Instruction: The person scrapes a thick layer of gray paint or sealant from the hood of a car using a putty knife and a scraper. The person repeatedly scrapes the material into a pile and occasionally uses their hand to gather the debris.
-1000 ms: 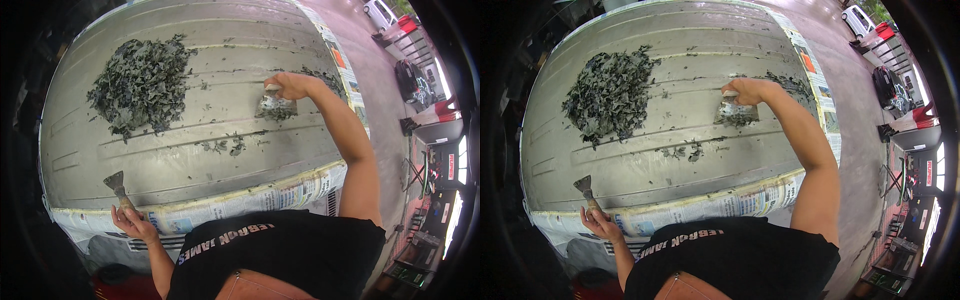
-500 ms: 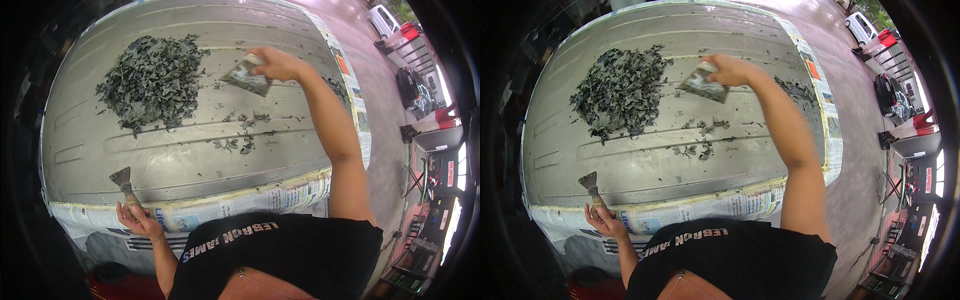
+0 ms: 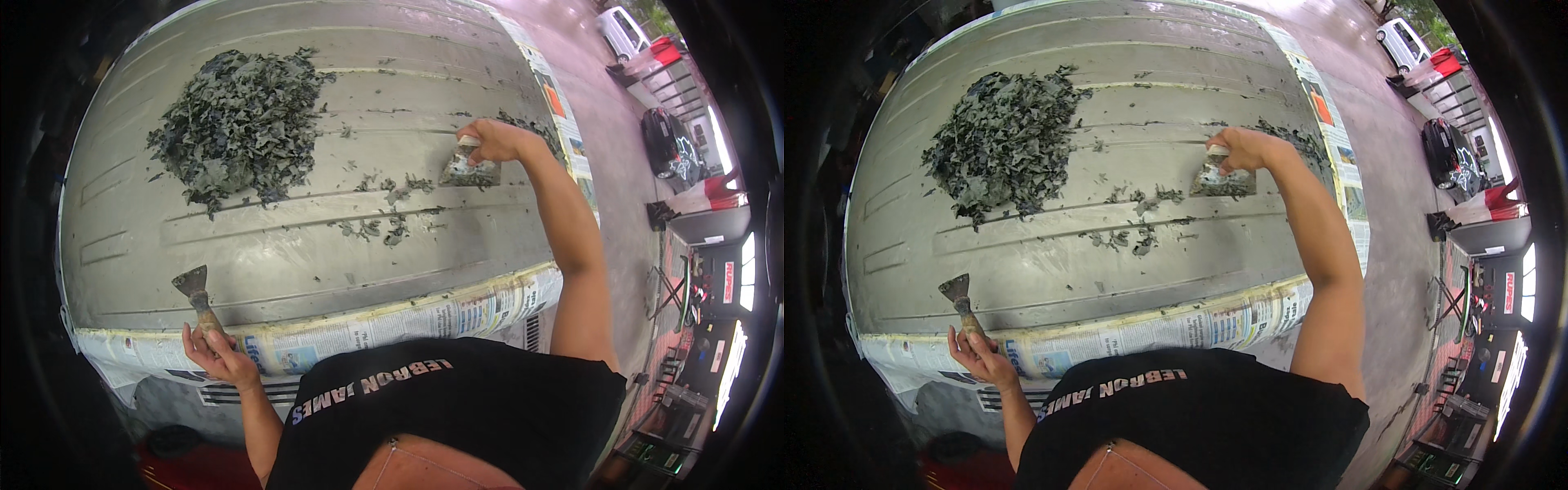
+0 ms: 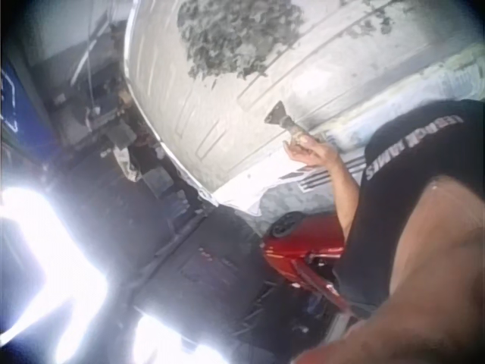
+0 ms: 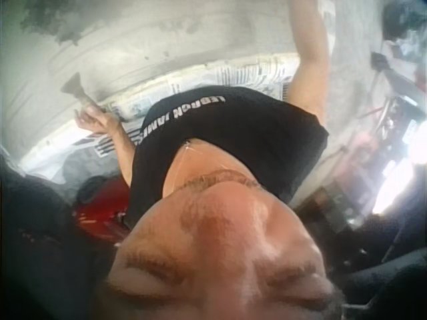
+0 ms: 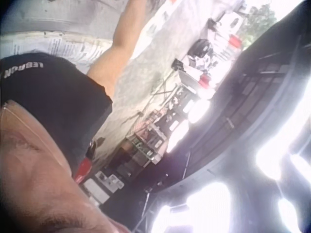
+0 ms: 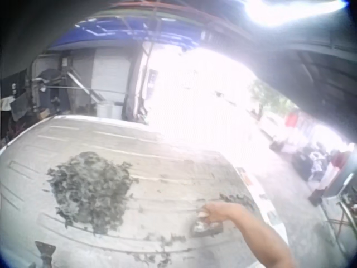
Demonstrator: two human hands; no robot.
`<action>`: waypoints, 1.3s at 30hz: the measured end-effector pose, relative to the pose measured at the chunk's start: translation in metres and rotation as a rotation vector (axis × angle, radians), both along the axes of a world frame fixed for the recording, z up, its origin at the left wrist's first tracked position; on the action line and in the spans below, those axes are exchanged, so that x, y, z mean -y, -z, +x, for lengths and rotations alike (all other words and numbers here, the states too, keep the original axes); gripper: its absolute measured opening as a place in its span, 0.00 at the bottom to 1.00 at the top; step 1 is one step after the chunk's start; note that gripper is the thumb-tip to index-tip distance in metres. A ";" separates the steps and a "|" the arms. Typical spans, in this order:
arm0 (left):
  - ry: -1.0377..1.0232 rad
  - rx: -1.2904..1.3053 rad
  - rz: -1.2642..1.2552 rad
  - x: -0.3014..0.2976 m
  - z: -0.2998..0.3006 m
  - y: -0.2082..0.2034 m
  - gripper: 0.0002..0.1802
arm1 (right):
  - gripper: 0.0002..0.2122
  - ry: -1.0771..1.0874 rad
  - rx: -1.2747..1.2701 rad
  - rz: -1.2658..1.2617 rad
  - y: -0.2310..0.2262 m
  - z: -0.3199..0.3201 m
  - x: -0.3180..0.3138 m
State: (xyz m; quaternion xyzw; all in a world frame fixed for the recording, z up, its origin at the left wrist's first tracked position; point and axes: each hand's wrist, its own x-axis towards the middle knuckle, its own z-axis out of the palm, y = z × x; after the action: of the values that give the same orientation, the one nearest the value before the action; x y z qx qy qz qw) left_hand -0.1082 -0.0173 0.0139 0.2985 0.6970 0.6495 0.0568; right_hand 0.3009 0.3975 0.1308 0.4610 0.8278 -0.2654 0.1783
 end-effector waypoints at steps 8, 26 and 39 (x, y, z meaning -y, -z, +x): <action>-0.022 -0.003 0.031 -0.003 0.000 0.000 0.28 | 0.25 -0.092 -0.042 -0.091 -0.012 -0.048 0.018; -0.055 -0.010 -0.036 -0.008 0.007 -0.006 0.27 | 0.21 0.397 0.025 0.149 -0.019 0.146 -0.022; -0.034 -0.063 -0.066 -0.008 0.002 0.003 0.26 | 0.22 0.183 0.100 0.073 0.006 0.162 -0.030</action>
State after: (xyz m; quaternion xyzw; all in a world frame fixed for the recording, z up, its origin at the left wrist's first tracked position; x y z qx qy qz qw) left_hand -0.1062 -0.0091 0.0114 0.3050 0.7243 0.6174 0.0337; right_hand 0.4627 0.4273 0.1250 0.5535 0.7814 -0.2271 0.1776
